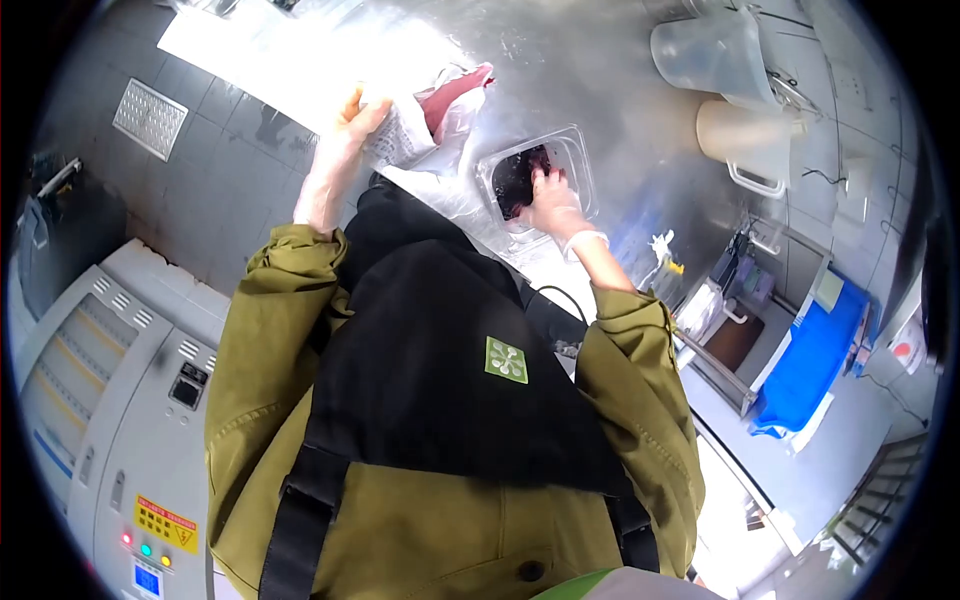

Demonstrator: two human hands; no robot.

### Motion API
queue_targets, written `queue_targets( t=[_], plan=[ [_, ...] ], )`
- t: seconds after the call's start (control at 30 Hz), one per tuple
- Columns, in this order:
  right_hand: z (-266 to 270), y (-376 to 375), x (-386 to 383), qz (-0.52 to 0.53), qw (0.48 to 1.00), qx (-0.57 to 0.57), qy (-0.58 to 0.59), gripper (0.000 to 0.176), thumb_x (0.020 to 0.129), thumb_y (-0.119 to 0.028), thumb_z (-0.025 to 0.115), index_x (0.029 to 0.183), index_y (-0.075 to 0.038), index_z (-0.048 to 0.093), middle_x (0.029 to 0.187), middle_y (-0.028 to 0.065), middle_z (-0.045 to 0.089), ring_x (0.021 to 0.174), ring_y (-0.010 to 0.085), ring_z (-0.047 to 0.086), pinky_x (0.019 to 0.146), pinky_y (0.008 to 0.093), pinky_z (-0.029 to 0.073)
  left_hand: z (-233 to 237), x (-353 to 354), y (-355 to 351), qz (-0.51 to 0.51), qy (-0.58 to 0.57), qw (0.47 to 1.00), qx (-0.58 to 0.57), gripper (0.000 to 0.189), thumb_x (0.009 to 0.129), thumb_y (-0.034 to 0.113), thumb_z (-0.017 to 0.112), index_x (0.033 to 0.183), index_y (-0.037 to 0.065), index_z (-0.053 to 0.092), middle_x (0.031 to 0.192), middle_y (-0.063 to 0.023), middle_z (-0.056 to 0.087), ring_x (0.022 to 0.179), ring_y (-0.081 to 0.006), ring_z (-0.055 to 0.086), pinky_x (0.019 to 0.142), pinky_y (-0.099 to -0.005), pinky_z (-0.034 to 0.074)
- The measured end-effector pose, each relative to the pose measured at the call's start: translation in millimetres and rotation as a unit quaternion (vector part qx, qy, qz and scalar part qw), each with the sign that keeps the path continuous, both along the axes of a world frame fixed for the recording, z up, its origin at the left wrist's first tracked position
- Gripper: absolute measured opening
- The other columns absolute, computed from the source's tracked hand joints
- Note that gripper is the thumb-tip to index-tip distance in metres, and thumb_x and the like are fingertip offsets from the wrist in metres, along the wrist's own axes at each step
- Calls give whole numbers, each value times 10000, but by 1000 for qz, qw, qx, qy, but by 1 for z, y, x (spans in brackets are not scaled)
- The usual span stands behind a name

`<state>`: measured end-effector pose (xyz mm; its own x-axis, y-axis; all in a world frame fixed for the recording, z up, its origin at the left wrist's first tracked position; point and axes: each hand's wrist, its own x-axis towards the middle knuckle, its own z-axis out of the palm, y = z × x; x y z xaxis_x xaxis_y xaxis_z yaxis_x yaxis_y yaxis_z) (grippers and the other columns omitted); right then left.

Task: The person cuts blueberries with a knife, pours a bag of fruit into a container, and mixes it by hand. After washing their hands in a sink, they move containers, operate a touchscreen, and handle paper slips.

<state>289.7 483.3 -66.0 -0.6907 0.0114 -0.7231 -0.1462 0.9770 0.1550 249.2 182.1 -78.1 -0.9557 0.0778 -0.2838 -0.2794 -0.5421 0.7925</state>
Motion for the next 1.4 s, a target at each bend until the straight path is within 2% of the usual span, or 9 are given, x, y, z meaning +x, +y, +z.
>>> queue_targets(
  t=[0.03,0.13,0.27,0.67,0.83,0.93,1.13,1.33,1.4],
  plan=[
    [-14,7,9,22,1000,-7,5,1012,670,-504,677,1401,-75,123,1389,166,238,1239,311,339,980,386,366,1,0,0,2,1,1000,5,270,847,131,583,1096,34,541,963,-5,585,860,-75,535,790,-218,403],
    [-23,-1,15,48,991,-39,118,631,567,-255,751,1046,40,467,1018,209,459,981,372,465,831,457,408,7,1,3,17,-9,999,27,251,854,124,573,1086,32,545,945,1,587,841,-74,537,777,-211,405],
    [-76,30,11,61,965,-120,226,299,724,-48,521,1017,6,495,838,185,527,758,350,556,636,448,444,9,1,3,13,-1,1000,25,210,860,118,563,1051,34,555,922,4,589,837,-71,535,771,-209,406],
    [-19,11,-17,-45,987,-140,65,261,730,-237,570,912,-56,619,849,164,637,827,351,605,747,426,489,8,1,2,11,-2,1000,-7,216,854,135,574,1050,47,556,939,0,592,848,-70,538,785,-217,404],
    [-58,37,20,-53,957,-211,194,525,739,-46,456,1255,26,386,1165,263,487,1122,390,452,955,361,364,7,1,1,16,-20,999,-29,255,854,136,574,1091,49,543,945,-2,594,866,-78,540,804,-226,404],
    [-51,39,9,-174,928,-320,77,461,739,-40,455,1195,24,453,1098,276,525,1071,394,490,912,374,398,3,1,0,11,-6,1000,-16,266,854,129,571,1106,53,536,949,-3,596,874,-79,541,811,-226,399],
    [-16,13,-2,-135,967,-208,54,306,750,-105,522,1044,-34,570,910,225,604,894,379,578,792,407,464,1,-1,0,11,6,1000,-12,260,853,128,569,1099,54,532,947,-5,598,879,-79,541,807,-224,401],
    [-29,31,5,-136,958,-234,94,324,758,-175,568,1055,-46,556,918,215,606,908,373,575,802,408,462,2,-2,0,13,-8,1000,-17,243,847,128,580,1076,58,538,931,3,593,860,-69,546,777,-218,417],
    [-71,46,25,-71,936,-238,249,348,756,-180,584,1076,-48,547,955,213,601,931,369,569,814,408,457,5,-1,2,24,-9,1000,-12,245,845,124,585,1075,56,537,926,3,593,852,-69,548,783,-218,416]
  ],
)
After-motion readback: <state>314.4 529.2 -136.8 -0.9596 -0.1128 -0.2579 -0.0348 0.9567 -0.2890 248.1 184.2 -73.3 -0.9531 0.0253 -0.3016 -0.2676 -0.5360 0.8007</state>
